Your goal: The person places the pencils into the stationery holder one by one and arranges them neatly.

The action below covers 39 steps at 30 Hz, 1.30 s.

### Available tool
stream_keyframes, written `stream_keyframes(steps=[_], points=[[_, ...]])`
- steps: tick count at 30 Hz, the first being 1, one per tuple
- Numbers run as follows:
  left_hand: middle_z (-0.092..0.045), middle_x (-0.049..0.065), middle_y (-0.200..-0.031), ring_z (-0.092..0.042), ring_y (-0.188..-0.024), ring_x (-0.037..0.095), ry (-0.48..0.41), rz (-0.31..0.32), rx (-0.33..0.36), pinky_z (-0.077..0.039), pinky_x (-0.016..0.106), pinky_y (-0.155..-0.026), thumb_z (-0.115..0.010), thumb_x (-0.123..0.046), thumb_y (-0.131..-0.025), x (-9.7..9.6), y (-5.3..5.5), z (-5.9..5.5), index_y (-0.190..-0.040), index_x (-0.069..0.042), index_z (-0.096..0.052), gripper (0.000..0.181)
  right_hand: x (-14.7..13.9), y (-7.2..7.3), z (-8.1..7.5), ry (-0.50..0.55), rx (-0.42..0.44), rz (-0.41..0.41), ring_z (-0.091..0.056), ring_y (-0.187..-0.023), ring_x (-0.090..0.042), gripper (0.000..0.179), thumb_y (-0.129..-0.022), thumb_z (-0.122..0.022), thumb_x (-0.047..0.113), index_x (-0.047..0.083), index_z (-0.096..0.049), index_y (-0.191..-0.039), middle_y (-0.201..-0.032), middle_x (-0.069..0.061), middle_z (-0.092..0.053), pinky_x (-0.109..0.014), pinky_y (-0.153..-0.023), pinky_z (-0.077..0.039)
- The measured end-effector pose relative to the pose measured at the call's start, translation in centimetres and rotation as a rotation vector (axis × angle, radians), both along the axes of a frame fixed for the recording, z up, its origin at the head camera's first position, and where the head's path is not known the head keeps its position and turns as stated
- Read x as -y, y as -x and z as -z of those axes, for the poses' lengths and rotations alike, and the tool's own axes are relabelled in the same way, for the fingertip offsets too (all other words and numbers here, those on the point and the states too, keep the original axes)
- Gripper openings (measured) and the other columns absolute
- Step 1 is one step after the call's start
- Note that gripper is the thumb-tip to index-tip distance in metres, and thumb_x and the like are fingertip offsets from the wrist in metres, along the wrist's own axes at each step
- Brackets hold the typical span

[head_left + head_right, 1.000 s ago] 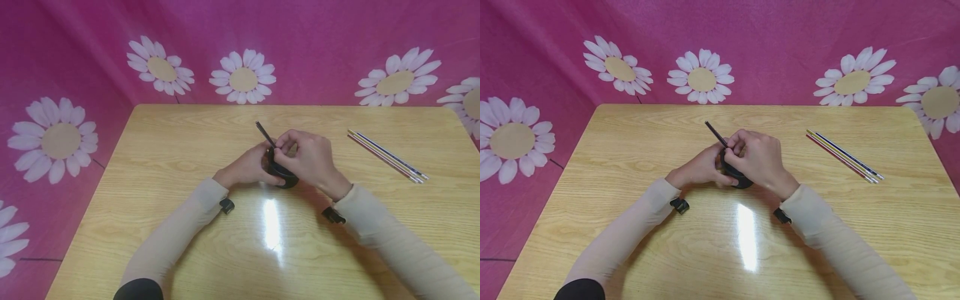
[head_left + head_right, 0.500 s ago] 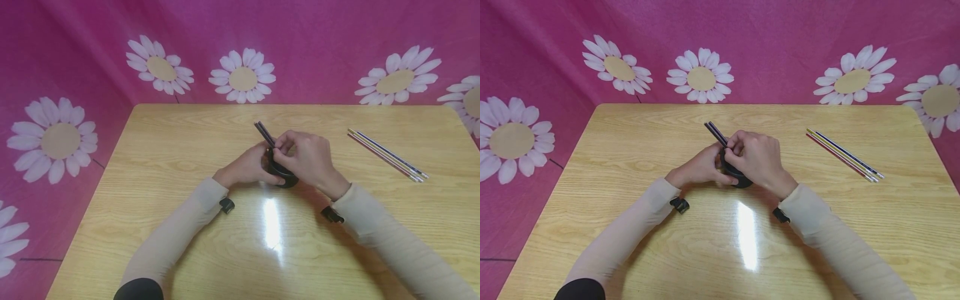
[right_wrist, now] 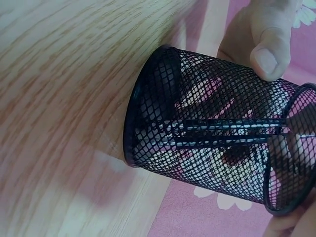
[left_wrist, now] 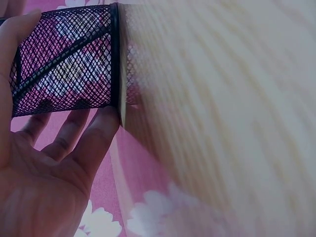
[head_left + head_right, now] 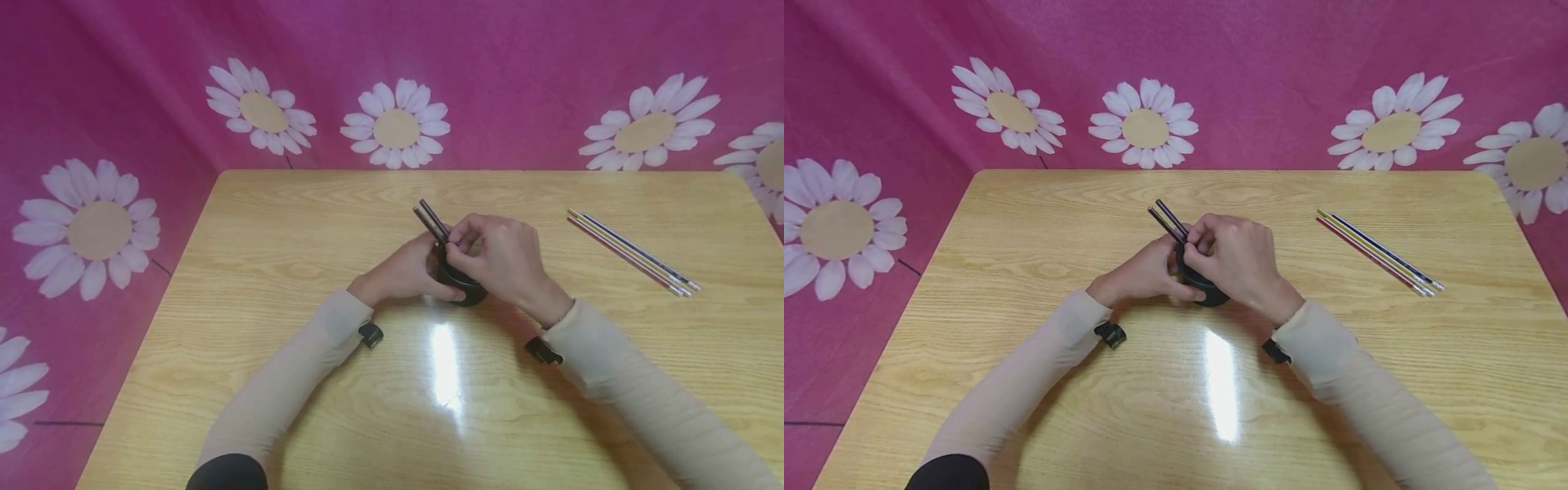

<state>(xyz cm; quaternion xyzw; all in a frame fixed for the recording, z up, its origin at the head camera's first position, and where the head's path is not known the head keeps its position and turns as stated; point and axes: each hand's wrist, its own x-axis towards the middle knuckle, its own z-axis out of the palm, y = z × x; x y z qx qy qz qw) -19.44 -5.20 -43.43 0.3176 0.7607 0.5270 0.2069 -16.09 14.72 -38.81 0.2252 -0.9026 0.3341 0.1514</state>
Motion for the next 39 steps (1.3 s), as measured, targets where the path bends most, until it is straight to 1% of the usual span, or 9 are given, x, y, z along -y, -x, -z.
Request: stream_keyframes(steps=[5,10,14,16,20,25,32,35,39], points=[[-0.066,0.0,-0.139,-0.06,-0.128,0.012,0.001,-0.003,-0.007,-0.042,0.028,-0.117,-0.098,-0.011,-0.081,0.0,0.0,-0.1,-0.145,-0.012,-0.051,0.08,-0.2,-0.1,-0.1,0.016,0.009,0.002,-0.061,-0.062,-0.014,0.007,-0.089,-0.08,0.016,0.009,-0.079,-0.09,-0.077,0.0,-0.075,-0.036,-0.056,-0.043],[-0.064,0.0,-0.143,-0.059,-0.132,0.011,0.005,-0.005,-0.003,-0.041,0.029,-0.118,-0.099,-0.011,-0.08,0.0,0.1,0.1,-0.151,-0.012,-0.05,0.086,-0.8,-0.3,-0.5,0.041,0.012,0.007,-0.058,-0.062,-0.013,0.005,-0.091,-0.079,0.014,0.009,-0.079,-0.09,-0.077,0.001,-0.074,-0.031,-0.055,-0.042],[-0.061,0.002,-0.148,-0.058,-0.134,0.012,0.014,-0.012,0.004,-0.042,0.028,-0.118,-0.099,-0.01,-0.079,-0.1,0.1,0.0,-0.155,-0.012,-0.047,0.092,-1.8,-0.1,-1.1,0.063,-0.023,0.041,-0.054,-0.062,-0.014,0.003,-0.091,-0.079,0.013,0.01,-0.079,-0.089,-0.076,0.002,-0.074,-0.028,-0.055,-0.039],[-0.061,0.005,-0.148,-0.059,-0.132,0.014,0.015,-0.017,0.018,-0.045,0.028,-0.115,-0.099,-0.009,-0.078,-0.1,0.1,0.0,-0.156,-0.01,-0.046,0.094,-2.4,0.1,-1.4,0.063,-0.041,0.067,-0.053,-0.061,-0.015,0.004,-0.09,-0.078,0.013,0.01,-0.078,-0.088,-0.075,0.002,-0.073,-0.027,-0.056,-0.037],[-0.06,0.009,-0.149,-0.06,-0.132,0.014,0.023,-0.029,0.017,-0.047,0.027,-0.114,-0.1,-0.009,-0.077,-0.2,0.1,0.0,-0.158,-0.008,-0.045,0.098,-3.9,0.3,-1.9,0.054,-0.049,0.109,-0.051,-0.062,-0.016,0.006,-0.09,-0.074,0.012,0.01,-0.077,-0.087,-0.072,0.001,-0.071,-0.027,-0.056,-0.036],[-0.061,0.011,-0.149,-0.059,-0.132,0.015,0.025,-0.036,0.009,-0.045,0.026,-0.115,-0.101,-0.009,-0.076,-0.2,0.0,0.0,-0.16,-0.005,-0.046,0.1,-5.5,0.5,-1.6,0.036,-0.035,0.158,-0.052,-0.064,-0.016,0.007,-0.091,-0.073,0.014,0.011,-0.078,-0.088,-0.072,0.0,-0.07,-0.027,-0.059,-0.036],[-0.063,0.013,-0.146,-0.063,-0.128,0.017,-0.006,-0.034,0.055,-0.049,0.026,-0.112,-0.1,-0.004,-0.075,-0.1,-0.2,-0.1,-0.16,-0.003,-0.045,0.102,-7.5,0.5,-1.2,0.008,0.009,0.23,-0.053,-0.067,-0.016,0.007,-0.09,-0.073,0.017,0.012,-0.078,-0.089,-0.074,0.001,-0.071,-0.025,-0.061,-0.036],[-0.063,0.015,-0.145,-0.066,-0.126,0.018,-0.031,-0.026,0.081,-0.051,0.027,-0.11,-0.099,0.0,-0.076,-0.2,-0.2,-0.1,-0.161,-0.002,-0.043,0.102,-8.5,0.6,-1.1,-0.016,0.006,0.261,-0.052,-0.066,-0.015,0.007,-0.089,-0.073,0.018,0.013,-0.078,-0.088,-0.074,0.003,-0.071,-0.025,-0.061,-0.035],[-0.064,0.016,-0.142,-0.069,-0.121,0.02,-0.057,-0.022,0.105,-0.053,0.028,-0.108,-0.098,0.002,-0.076,-0.2,-0.2,-0.1,-0.16,-0.003,-0.043,0.101,-9.9,0.8,-0.9,-0.05,-0.006,0.293,-0.049,-0.06,-0.011,0.007,-0.088,-0.072,0.02,0.015,-0.078,-0.088,-0.073,0.003,-0.07,-0.027,-0.058,-0.033]])
